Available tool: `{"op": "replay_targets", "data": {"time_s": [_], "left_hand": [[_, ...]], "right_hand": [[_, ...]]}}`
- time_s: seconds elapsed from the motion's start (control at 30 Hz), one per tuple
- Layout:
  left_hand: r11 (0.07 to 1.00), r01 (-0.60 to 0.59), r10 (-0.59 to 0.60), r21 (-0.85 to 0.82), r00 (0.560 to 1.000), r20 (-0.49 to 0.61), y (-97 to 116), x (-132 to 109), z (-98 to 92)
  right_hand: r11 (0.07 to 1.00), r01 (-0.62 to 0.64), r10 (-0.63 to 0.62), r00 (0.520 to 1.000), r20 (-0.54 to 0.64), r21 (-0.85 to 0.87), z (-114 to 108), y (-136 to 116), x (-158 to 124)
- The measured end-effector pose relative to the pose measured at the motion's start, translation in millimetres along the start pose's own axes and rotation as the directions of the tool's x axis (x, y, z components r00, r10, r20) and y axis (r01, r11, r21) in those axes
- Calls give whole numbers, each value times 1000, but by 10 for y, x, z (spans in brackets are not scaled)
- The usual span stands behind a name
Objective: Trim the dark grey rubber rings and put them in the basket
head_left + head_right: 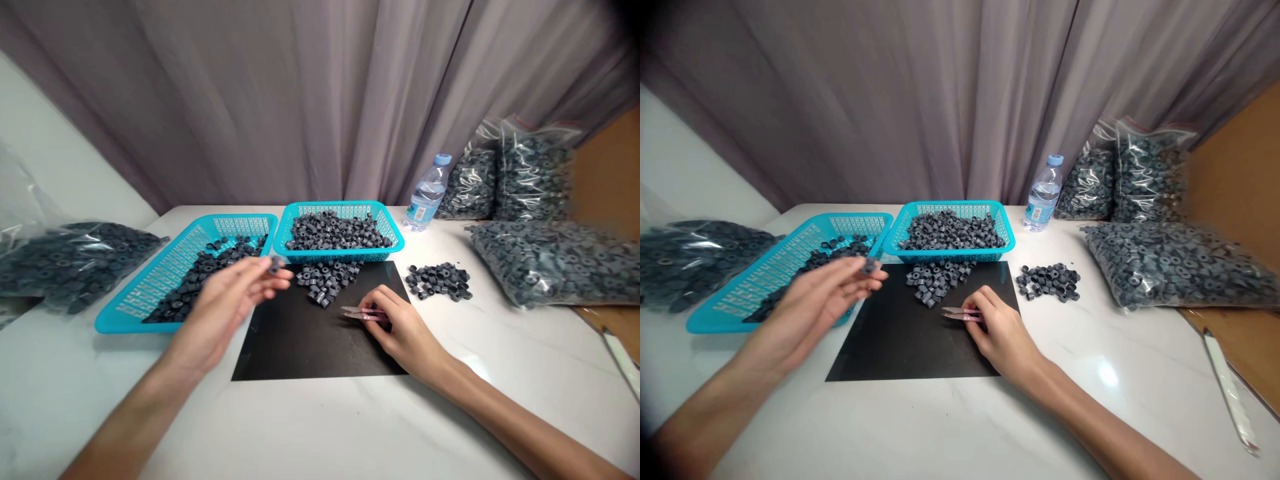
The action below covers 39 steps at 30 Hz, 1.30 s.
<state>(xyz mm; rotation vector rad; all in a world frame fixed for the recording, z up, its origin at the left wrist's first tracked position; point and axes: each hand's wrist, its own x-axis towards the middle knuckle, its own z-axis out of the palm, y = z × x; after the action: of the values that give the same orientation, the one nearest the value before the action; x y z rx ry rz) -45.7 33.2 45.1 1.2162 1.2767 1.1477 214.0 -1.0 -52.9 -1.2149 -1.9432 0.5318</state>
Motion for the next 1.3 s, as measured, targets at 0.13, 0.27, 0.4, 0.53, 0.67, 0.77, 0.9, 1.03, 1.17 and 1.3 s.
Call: {"op": "replay_targets", "data": {"time_s": [0.13,0.27,0.4,0.53,0.67,0.77,0.9,1.03,1.17,1.3], "left_hand": [[777,-189,372,600,908,-195,111,171,-319],[487,-301,606,820,793,-69,69,109,-242],[619,-559,566,551,805,180,-156,-169,196],[731,-531,363,429,834,415,-399,-403,514],[810,-466,336,356,867,369,-498,-427,575],[804,-499,382,324,851,360,-524,-380,555],[775,-558,454,295,817,355,-579,-334,530],[711,-627,531,318,776,342,-606,-328,507],[556,-766,635,324,643,429,-571,-360,510],[530,-782,661,327,623,418,-551,-390,531]], "right_hand": [[998,-23,24,1000,-7,57,-8,-13,7],[955,-152,152,988,21,253,-29,-34,34],[838,-270,273,960,64,475,-35,-90,57],[708,-303,291,948,127,638,-24,-182,36],[614,-322,280,942,182,720,-17,-252,8],[595,-327,277,941,195,734,-34,-283,9],[585,-331,280,939,198,741,-79,-302,20],[562,-343,284,935,214,753,-94,-299,13],[543,-346,290,932,216,765,-82,-299,-3],[531,-360,296,927,230,767,-74,-303,-2]]}}
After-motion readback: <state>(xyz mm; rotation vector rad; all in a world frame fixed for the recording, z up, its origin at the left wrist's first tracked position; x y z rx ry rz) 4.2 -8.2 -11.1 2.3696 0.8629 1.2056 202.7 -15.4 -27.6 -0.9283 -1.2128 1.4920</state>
